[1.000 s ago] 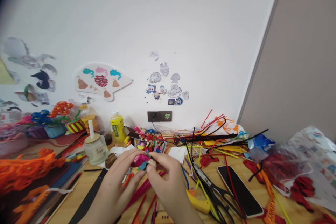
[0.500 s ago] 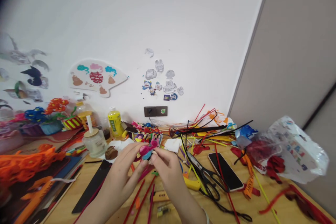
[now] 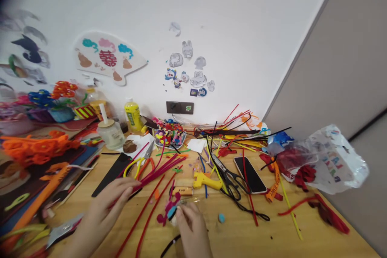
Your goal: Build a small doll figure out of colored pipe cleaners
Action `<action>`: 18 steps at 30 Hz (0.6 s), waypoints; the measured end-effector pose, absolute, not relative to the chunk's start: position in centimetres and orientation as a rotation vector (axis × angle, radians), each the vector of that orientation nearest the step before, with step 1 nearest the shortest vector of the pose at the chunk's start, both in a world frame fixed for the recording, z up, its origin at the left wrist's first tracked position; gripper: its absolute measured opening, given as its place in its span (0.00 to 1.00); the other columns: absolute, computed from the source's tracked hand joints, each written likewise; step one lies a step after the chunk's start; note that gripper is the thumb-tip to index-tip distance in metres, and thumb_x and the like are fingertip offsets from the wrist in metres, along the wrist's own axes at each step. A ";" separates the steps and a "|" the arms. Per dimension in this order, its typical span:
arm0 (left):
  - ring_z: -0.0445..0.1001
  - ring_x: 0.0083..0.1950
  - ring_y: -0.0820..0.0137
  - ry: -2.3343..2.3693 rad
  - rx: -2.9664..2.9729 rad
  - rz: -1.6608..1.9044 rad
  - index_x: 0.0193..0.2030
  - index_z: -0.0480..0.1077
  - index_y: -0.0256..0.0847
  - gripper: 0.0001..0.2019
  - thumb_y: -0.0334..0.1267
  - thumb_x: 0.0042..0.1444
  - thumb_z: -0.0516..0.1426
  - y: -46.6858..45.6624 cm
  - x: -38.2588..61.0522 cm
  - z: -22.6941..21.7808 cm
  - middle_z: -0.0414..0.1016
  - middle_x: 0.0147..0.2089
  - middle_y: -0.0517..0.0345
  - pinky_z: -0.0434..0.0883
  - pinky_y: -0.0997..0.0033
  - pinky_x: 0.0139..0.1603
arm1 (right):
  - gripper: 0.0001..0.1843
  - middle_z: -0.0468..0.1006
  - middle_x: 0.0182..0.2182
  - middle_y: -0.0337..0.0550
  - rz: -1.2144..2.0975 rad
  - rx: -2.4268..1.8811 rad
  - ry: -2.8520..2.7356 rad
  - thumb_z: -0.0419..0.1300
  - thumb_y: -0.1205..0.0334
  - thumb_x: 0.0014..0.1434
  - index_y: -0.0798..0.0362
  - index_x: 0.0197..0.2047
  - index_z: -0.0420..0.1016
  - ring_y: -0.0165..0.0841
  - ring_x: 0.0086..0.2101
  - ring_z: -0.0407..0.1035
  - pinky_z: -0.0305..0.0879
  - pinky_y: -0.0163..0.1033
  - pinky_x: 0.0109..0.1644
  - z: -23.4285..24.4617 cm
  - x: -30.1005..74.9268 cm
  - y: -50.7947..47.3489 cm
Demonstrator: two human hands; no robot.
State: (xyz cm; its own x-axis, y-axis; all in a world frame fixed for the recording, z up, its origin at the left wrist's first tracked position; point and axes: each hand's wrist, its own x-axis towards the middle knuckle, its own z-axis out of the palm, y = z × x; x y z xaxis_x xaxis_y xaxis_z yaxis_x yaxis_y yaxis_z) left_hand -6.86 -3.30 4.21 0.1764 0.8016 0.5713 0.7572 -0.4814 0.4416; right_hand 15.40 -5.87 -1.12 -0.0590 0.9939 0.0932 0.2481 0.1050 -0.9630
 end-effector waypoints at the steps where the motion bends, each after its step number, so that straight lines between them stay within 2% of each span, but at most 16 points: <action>1: 0.76 0.40 0.65 1.594 2.375 1.158 0.36 0.74 0.43 0.13 0.41 0.58 0.49 -3.8 -7.1 2.9 0.78 0.37 0.54 0.73 0.70 0.41 | 0.22 0.75 0.27 0.46 0.949 -1.366 -1.541 0.50 0.48 0.59 0.54 0.25 0.75 0.37 0.31 0.70 0.66 0.38 0.37 -2.1 15.5 -6.2; 3: 0.76 0.40 0.66 1.659 2.386 1.029 0.38 0.74 0.43 0.13 0.40 0.59 0.49 -4.6 -7.2 0.2 0.78 0.37 0.54 0.73 0.70 0.41 | 0.20 0.77 0.29 0.48 0.850 -1.475 -1.654 0.48 0.53 0.60 0.55 0.29 0.76 0.38 0.32 0.70 0.65 0.39 0.39 -3.6 15.5 -6.6; 5: 0.76 0.39 0.64 1.674 2.466 0.961 0.39 0.74 0.42 0.12 0.43 0.56 0.52 -5.2 -6.8 -2.1 0.79 0.37 0.53 0.74 0.67 0.41 | 0.17 0.78 0.35 0.50 0.779 -1.559 -1.720 0.48 0.59 0.60 0.55 0.38 0.77 0.41 0.38 0.71 0.65 0.42 0.43 -4.1 15.2 -6.7; 7: 0.75 0.42 0.62 1.688 2.529 0.864 0.44 0.72 0.41 0.14 0.44 0.53 0.56 -5.5 -6.2 -3.7 0.77 0.41 0.50 0.73 0.64 0.43 | 0.16 0.78 0.41 0.52 0.703 -1.599 -1.801 0.48 0.63 0.60 0.55 0.44 0.75 0.42 0.42 0.71 0.63 0.44 0.47 -4.0 15.0 -6.6; 9: 0.74 0.44 0.60 1.664 2.600 0.756 0.48 0.70 0.43 0.16 0.39 0.51 0.57 -5.4 -5.7 -4.5 0.76 0.44 0.49 0.72 0.61 0.45 | 0.16 0.77 0.41 0.51 0.629 -1.582 -1.906 0.47 0.65 0.60 0.54 0.44 0.74 0.42 0.42 0.70 0.63 0.44 0.46 -3.4 15.0 -6.6; 12: 0.73 0.45 0.59 1.701 2.635 0.643 0.46 0.71 0.42 0.14 0.34 0.52 0.56 -4.8 -5.2 -4.4 0.75 0.44 0.49 0.72 0.59 0.45 | 0.15 0.76 0.39 0.48 0.577 -1.516 -1.998 0.48 0.68 0.60 0.54 0.44 0.73 0.39 0.41 0.69 0.64 0.42 0.44 -2.7 15.9 -6.8; 15: 0.72 0.46 0.60 1.726 2.643 0.640 0.44 0.71 0.42 0.12 0.33 0.53 0.53 -4.1 -4.9 -3.0 0.74 0.45 0.50 0.70 0.59 0.46 | 0.10 0.74 0.38 0.46 0.606 -1.444 -2.100 0.55 0.68 0.56 0.54 0.42 0.72 0.38 0.40 0.68 0.63 0.40 0.43 -2.6 17.8 -7.4; 18: 0.71 0.45 0.62 1.677 2.649 0.689 0.42 0.71 0.42 0.10 0.33 0.54 0.53 -3.5 -4.1 -0.8 0.73 0.44 0.51 0.70 0.60 0.45 | 0.12 0.73 0.38 0.44 0.596 -1.374 -2.233 0.60 0.72 0.51 0.53 0.40 0.72 0.37 0.40 0.66 0.62 0.40 0.44 -3.2 19.5 -8.2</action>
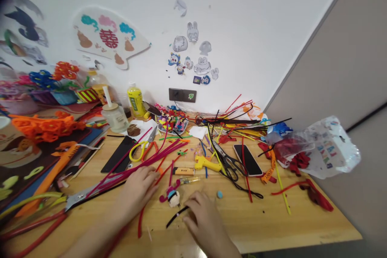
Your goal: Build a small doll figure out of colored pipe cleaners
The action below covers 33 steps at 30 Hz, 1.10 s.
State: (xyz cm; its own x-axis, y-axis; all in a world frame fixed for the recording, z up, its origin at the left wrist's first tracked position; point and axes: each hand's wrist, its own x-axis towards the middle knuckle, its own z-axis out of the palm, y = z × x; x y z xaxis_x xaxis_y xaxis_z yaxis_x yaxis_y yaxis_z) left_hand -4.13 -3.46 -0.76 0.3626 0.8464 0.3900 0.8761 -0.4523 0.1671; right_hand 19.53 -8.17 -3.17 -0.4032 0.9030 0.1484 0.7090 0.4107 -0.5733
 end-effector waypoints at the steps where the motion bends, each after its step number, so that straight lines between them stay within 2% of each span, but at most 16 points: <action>1: 0.71 0.44 0.62 -1.577 -2.574 -0.675 0.41 0.71 0.41 0.09 0.35 0.55 0.53 -3.3 -3.7 0.1 0.73 0.43 0.51 0.69 0.61 0.44 | 0.11 0.72 0.38 0.44 0.569 -1.370 -2.255 0.60 0.73 0.51 0.53 0.39 0.72 0.37 0.40 0.65 0.62 0.39 0.43 -3.4 19.9 -8.3; 4: 0.70 0.44 0.62 -1.483 -2.686 -0.724 0.40 0.70 0.39 0.09 0.39 0.56 0.53 -3.7 -1.9 1.9 0.73 0.43 0.49 0.68 0.60 0.44 | 0.06 0.72 0.33 0.43 0.437 -1.380 -2.300 0.58 0.74 0.54 0.54 0.33 0.71 0.35 0.36 0.65 0.61 0.39 0.40 -3.9 20.5 -8.6; 7: 0.70 0.43 0.63 -1.308 -2.819 -0.706 0.41 0.70 0.40 0.10 0.41 0.55 0.55 -5.0 0.6 1.7 0.74 0.40 0.51 0.68 0.63 0.43 | 0.06 0.73 0.31 0.42 0.328 -1.366 -2.325 0.57 0.73 0.54 0.54 0.29 0.69 0.36 0.35 0.65 0.60 0.39 0.38 -3.6 20.2 -8.7; 9: 0.71 0.38 0.62 -1.189 -2.824 -0.589 0.33 0.71 0.39 0.12 0.47 0.50 0.58 -5.8 2.2 0.6 0.75 0.34 0.54 0.68 0.62 0.39 | 0.07 0.73 0.30 0.42 0.336 -1.390 -2.299 0.57 0.74 0.54 0.54 0.29 0.68 0.35 0.34 0.65 0.60 0.38 0.37 -3.2 19.9 -8.7; 11: 0.70 0.33 0.65 -1.057 -2.792 -0.507 0.28 0.71 0.39 0.07 0.40 0.51 0.59 -6.3 3.3 -0.5 0.74 0.28 0.59 0.66 0.64 0.38 | 0.08 0.73 0.28 0.41 0.397 -1.446 -2.250 0.54 0.75 0.55 0.54 0.28 0.68 0.34 0.32 0.67 0.60 0.36 0.34 -2.7 19.7 -8.6; 13: 0.70 0.32 0.67 -0.985 -2.753 -0.456 0.26 0.70 0.38 0.06 0.33 0.54 0.58 -6.1 3.6 -0.9 0.73 0.26 0.60 0.65 0.66 0.37 | 0.09 0.74 0.27 0.41 0.453 -1.499 -2.198 0.52 0.75 0.56 0.53 0.28 0.67 0.33 0.30 0.68 0.59 0.34 0.32 -2.3 19.8 -8.4; 17: 0.69 0.34 0.66 -0.928 -2.753 -0.503 0.27 0.68 0.39 0.09 0.34 0.58 0.53 -4.7 2.1 0.5 0.72 0.27 0.59 0.62 0.65 0.37 | 0.10 0.74 0.26 0.41 0.483 -1.535 -2.146 0.49 0.71 0.58 0.53 0.29 0.66 0.33 0.28 0.68 0.57 0.33 0.30 -1.5 20.8 -7.6; 20: 0.68 0.32 0.66 -1.073 -2.754 -0.557 0.28 0.69 0.40 0.10 0.34 0.59 0.51 -4.0 0.5 1.9 0.73 0.28 0.57 0.62 0.65 0.35 | 0.10 0.73 0.26 0.40 0.481 -1.557 -2.099 0.48 0.69 0.59 0.53 0.29 0.66 0.33 0.28 0.68 0.57 0.33 0.30 -0.8 21.4 -6.8; 23: 0.69 0.37 0.64 -1.251 -2.738 -0.681 0.40 0.69 0.39 0.07 0.35 0.58 0.51 -4.2 0.0 2.9 0.75 0.35 0.52 0.64 0.63 0.39 | 0.08 0.74 0.26 0.40 0.476 -1.554 -2.108 0.49 0.69 0.59 0.53 0.29 0.66 0.32 0.28 0.68 0.57 0.33 0.30 -0.2 21.1 -6.2; 25: 0.70 0.41 0.62 -1.254 -2.793 -0.734 0.46 0.67 0.39 0.12 0.38 0.56 0.53 -4.6 0.4 3.4 0.75 0.40 0.50 0.66 0.62 0.41 | 0.08 0.74 0.26 0.41 0.488 -1.527 -2.135 0.49 0.69 0.58 0.53 0.30 0.67 0.33 0.28 0.68 0.56 0.33 0.30 0.1 20.5 -5.9; 30: 0.73 0.38 0.65 -1.229 -3.006 -0.842 0.42 0.70 0.42 0.11 0.42 0.56 0.53 -4.7 1.7 3.9 0.78 0.37 0.54 0.69 0.66 0.40 | 0.07 0.75 0.27 0.40 0.519 -1.410 -2.150 0.50 0.70 0.58 0.54 0.33 0.68 0.32 0.29 0.69 0.57 0.32 0.30 0.8 18.9 -4.8; 33: 0.75 0.34 0.68 -1.370 -2.899 -0.989 0.38 0.71 0.42 0.11 0.37 0.60 0.48 -3.4 1.3 3.3 0.79 0.33 0.56 0.71 0.69 0.37 | 0.06 0.75 0.27 0.39 0.405 -1.252 -2.249 0.52 0.69 0.59 0.54 0.33 0.69 0.31 0.29 0.69 0.57 0.32 0.30 1.2 18.2 -2.8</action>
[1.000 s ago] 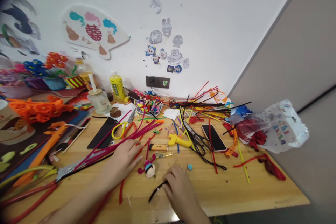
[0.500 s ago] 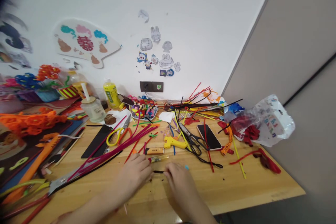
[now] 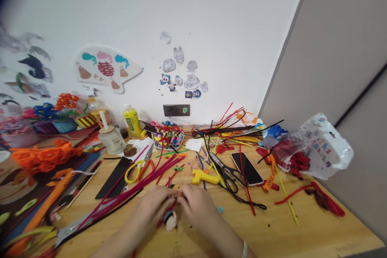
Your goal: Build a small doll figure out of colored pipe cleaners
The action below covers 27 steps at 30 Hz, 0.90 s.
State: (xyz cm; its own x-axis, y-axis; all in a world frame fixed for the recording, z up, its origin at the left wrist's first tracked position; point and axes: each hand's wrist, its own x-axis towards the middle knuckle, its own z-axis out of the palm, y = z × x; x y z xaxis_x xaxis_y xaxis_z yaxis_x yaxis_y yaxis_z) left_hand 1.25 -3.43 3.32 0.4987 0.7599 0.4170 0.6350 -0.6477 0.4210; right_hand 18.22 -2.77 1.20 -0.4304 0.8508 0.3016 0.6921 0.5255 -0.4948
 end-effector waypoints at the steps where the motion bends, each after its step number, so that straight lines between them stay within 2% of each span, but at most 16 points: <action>1: 0.76 0.34 0.68 1.258 2.514 0.931 0.37 0.71 0.41 0.12 0.35 0.60 0.46 -2.9 0.9 3.0 0.79 0.33 0.55 0.72 0.70 0.36 | 0.06 0.76 0.28 0.40 0.339 -1.189 -2.294 0.52 0.69 0.59 0.53 0.33 0.69 0.31 0.29 0.69 0.58 0.32 0.30 1.3 18.0 -1.8; 7: 0.78 0.35 0.67 1.564 2.385 1.107 0.37 0.71 0.43 0.11 0.35 0.58 0.48 -1.3 -2.6 1.4 0.80 0.33 0.55 0.74 0.71 0.35 | 0.09 0.77 0.28 0.44 0.171 -1.047 -2.292 0.50 0.71 0.59 0.55 0.34 0.72 0.34 0.30 0.70 0.62 0.36 0.33 -0.7 18.2 3.2; 9: 0.78 0.32 0.67 1.657 2.336 1.052 0.39 0.71 0.41 0.13 0.35 0.59 0.46 -2.1 -3.0 1.2 0.80 0.31 0.54 0.75 0.71 0.33 | 0.11 0.77 0.31 0.48 0.174 -1.019 -2.246 0.49 0.73 0.59 0.56 0.38 0.72 0.36 0.34 0.70 0.64 0.39 0.36 -1.7 18.6 3.8; 10: 0.78 0.35 0.66 1.654 2.361 0.985 0.40 0.71 0.42 0.12 0.36 0.59 0.47 -2.7 -2.8 1.1 0.80 0.33 0.53 0.75 0.69 0.36 | 0.13 0.77 0.34 0.49 0.185 -0.999 -2.221 0.49 0.74 0.58 0.57 0.41 0.72 0.37 0.36 0.70 0.65 0.40 0.39 -2.1 18.8 4.0; 12: 0.77 0.39 0.61 1.566 2.471 0.782 0.42 0.72 0.42 0.12 0.42 0.53 0.55 -4.0 -2.1 0.8 0.79 0.38 0.50 0.74 0.63 0.40 | 0.16 0.77 0.38 0.50 0.219 -0.959 -2.176 0.48 0.77 0.57 0.56 0.43 0.72 0.37 0.41 0.69 0.64 0.42 0.45 -2.7 18.9 4.0; 14: 0.75 0.43 0.55 1.472 2.546 0.578 0.44 0.72 0.43 0.22 0.46 0.40 0.64 -5.1 -1.0 0.1 0.77 0.44 0.45 0.73 0.56 0.42 | 0.18 0.77 0.39 0.49 0.258 -0.930 -2.130 0.47 0.78 0.55 0.55 0.42 0.72 0.36 0.43 0.68 0.62 0.44 0.49 -2.9 18.8 4.0; 16: 0.74 0.46 0.53 1.479 2.550 0.543 0.47 0.71 0.43 0.28 0.41 0.34 0.66 -5.9 -0.1 -0.8 0.75 0.46 0.44 0.72 0.52 0.45 | 0.18 0.77 0.37 0.48 0.297 -0.921 -2.071 0.47 0.79 0.54 0.55 0.39 0.73 0.37 0.42 0.67 0.62 0.44 0.49 -3.0 18.5 4.0; 19: 0.73 0.47 0.54 1.526 2.519 0.680 0.46 0.70 0.42 0.23 0.31 0.39 0.62 -5.8 0.6 -1.7 0.76 0.45 0.45 0.71 0.51 0.47 | 0.16 0.76 0.34 0.47 0.345 -0.950 -1.932 0.47 0.77 0.54 0.55 0.36 0.73 0.36 0.40 0.67 0.62 0.45 0.48 -3.0 18.4 4.1; 22: 0.74 0.45 0.58 1.530 2.409 0.821 0.45 0.69 0.40 0.21 0.27 0.41 0.58 -4.2 0.8 -1.1 0.75 0.42 0.47 0.73 0.56 0.45 | 0.11 0.75 0.33 0.46 0.386 -0.991 -1.765 0.49 0.72 0.56 0.54 0.35 0.72 0.36 0.38 0.67 0.62 0.45 0.47 -2.8 18.6 4.2; 24: 0.74 0.45 0.61 1.517 2.330 0.926 0.46 0.68 0.41 0.21 0.26 0.41 0.57 -2.4 0.8 0.1 0.74 0.42 0.49 0.73 0.60 0.45 | 0.09 0.75 0.32 0.45 0.416 -0.990 -1.683 0.51 0.69 0.56 0.54 0.33 0.72 0.35 0.36 0.68 0.64 0.41 0.43 -2.7 18.7 4.2; 27: 0.74 0.46 0.63 1.432 2.338 1.057 0.46 0.68 0.41 0.22 0.23 0.41 0.56 0.5 1.0 2.2 0.73 0.43 0.50 0.72 0.62 0.47 | 0.10 0.74 0.26 0.42 0.436 -0.944 -1.629 0.51 0.65 0.56 0.54 0.27 0.72 0.33 0.30 0.69 0.66 0.35 0.35 -2.4 18.6 4.4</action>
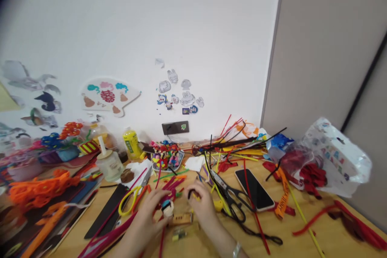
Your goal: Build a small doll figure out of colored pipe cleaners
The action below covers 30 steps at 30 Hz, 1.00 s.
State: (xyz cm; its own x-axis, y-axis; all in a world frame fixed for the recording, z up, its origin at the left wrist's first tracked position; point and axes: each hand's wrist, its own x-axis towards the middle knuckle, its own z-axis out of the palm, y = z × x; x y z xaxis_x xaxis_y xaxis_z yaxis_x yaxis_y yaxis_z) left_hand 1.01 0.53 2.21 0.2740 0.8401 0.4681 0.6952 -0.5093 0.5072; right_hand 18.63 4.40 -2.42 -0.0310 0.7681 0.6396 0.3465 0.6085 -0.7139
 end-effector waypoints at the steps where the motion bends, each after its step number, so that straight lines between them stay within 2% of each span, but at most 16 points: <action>1: 0.74 0.47 0.63 1.394 2.373 1.073 0.45 0.68 0.41 0.22 0.22 0.40 0.56 1.4 1.2 2.9 0.73 0.43 0.50 0.72 0.62 0.47 | 0.10 0.74 0.25 0.41 0.429 -0.931 -1.622 0.52 0.64 0.55 0.54 0.27 0.72 0.32 0.29 0.69 0.65 0.34 0.33 -2.3 18.5 4.5; 3: 0.74 0.46 0.62 1.325 2.469 1.076 0.46 0.68 0.42 0.22 0.23 0.40 0.57 2.8 1.7 4.1 0.74 0.43 0.50 0.73 0.63 0.46 | 0.08 0.73 0.25 0.41 0.492 -0.920 -1.561 0.57 0.60 0.51 0.54 0.29 0.73 0.32 0.25 0.66 0.63 0.33 0.28 -1.8 18.1 4.9; 6: 0.74 0.46 0.61 1.278 2.639 1.116 0.48 0.67 0.42 0.23 0.24 0.43 0.56 4.0 2.6 5.6 0.75 0.45 0.49 0.73 0.61 0.44 | 0.10 0.71 0.24 0.40 0.650 -0.930 -1.431 0.59 0.57 0.47 0.55 0.29 0.74 0.30 0.22 0.61 0.59 0.32 0.24 -0.2 17.5 5.5; 10: 0.73 0.48 0.58 1.331 2.841 1.208 0.51 0.65 0.37 0.23 0.23 0.45 0.54 4.8 2.8 7.4 0.74 0.47 0.42 0.72 0.56 0.46 | 0.12 0.68 0.22 0.38 0.704 -0.923 -1.376 0.60 0.54 0.48 0.56 0.27 0.73 0.31 0.25 0.61 0.60 0.33 0.28 2.9 16.8 6.7; 13: 0.74 0.46 0.57 1.375 2.919 1.243 0.50 0.65 0.37 0.22 0.23 0.45 0.53 5.2 2.2 8.8 0.75 0.47 0.43 0.72 0.54 0.45 | 0.12 0.67 0.22 0.38 0.706 -0.906 -1.319 0.59 0.54 0.48 0.55 0.26 0.72 0.30 0.25 0.61 0.60 0.33 0.29 5.1 16.4 7.7; 20: 0.73 0.47 0.58 1.446 2.913 1.396 0.52 0.64 0.40 0.22 0.26 0.47 0.53 6.0 -0.3 10.3 0.75 0.47 0.46 0.71 0.55 0.47 | 0.08 0.70 0.24 0.38 0.742 -0.937 -1.559 0.57 0.60 0.50 0.55 0.27 0.71 0.32 0.28 0.64 0.61 0.35 0.33 9.1 16.6 9.0; 26: 0.72 0.48 0.59 1.524 2.821 1.435 0.55 0.60 0.42 0.24 0.30 0.49 0.56 5.7 -1.3 10.7 0.74 0.48 0.46 0.72 0.59 0.46 | 0.08 0.71 0.24 0.40 0.487 -1.088 -1.618 0.53 0.61 0.53 0.54 0.27 0.70 0.35 0.29 0.65 0.62 0.37 0.34 10.9 16.8 8.9; 28: 0.72 0.48 0.59 1.532 2.805 1.428 0.55 0.59 0.42 0.24 0.31 0.50 0.56 5.7 -1.3 11.0 0.74 0.48 0.46 0.72 0.57 0.45 | 0.06 0.73 0.28 0.42 0.453 -1.068 -1.630 0.55 0.61 0.51 0.53 0.31 0.72 0.36 0.30 0.66 0.63 0.38 0.37 10.7 16.4 8.9; 30: 0.73 0.48 0.57 1.525 2.797 1.450 0.55 0.58 0.42 0.23 0.32 0.51 0.55 5.8 -1.3 11.3 0.74 0.47 0.45 0.73 0.55 0.45 | 0.11 0.74 0.33 0.45 0.521 -0.998 -1.650 0.58 0.59 0.51 0.52 0.38 0.73 0.37 0.33 0.67 0.64 0.39 0.39 10.3 15.9 8.8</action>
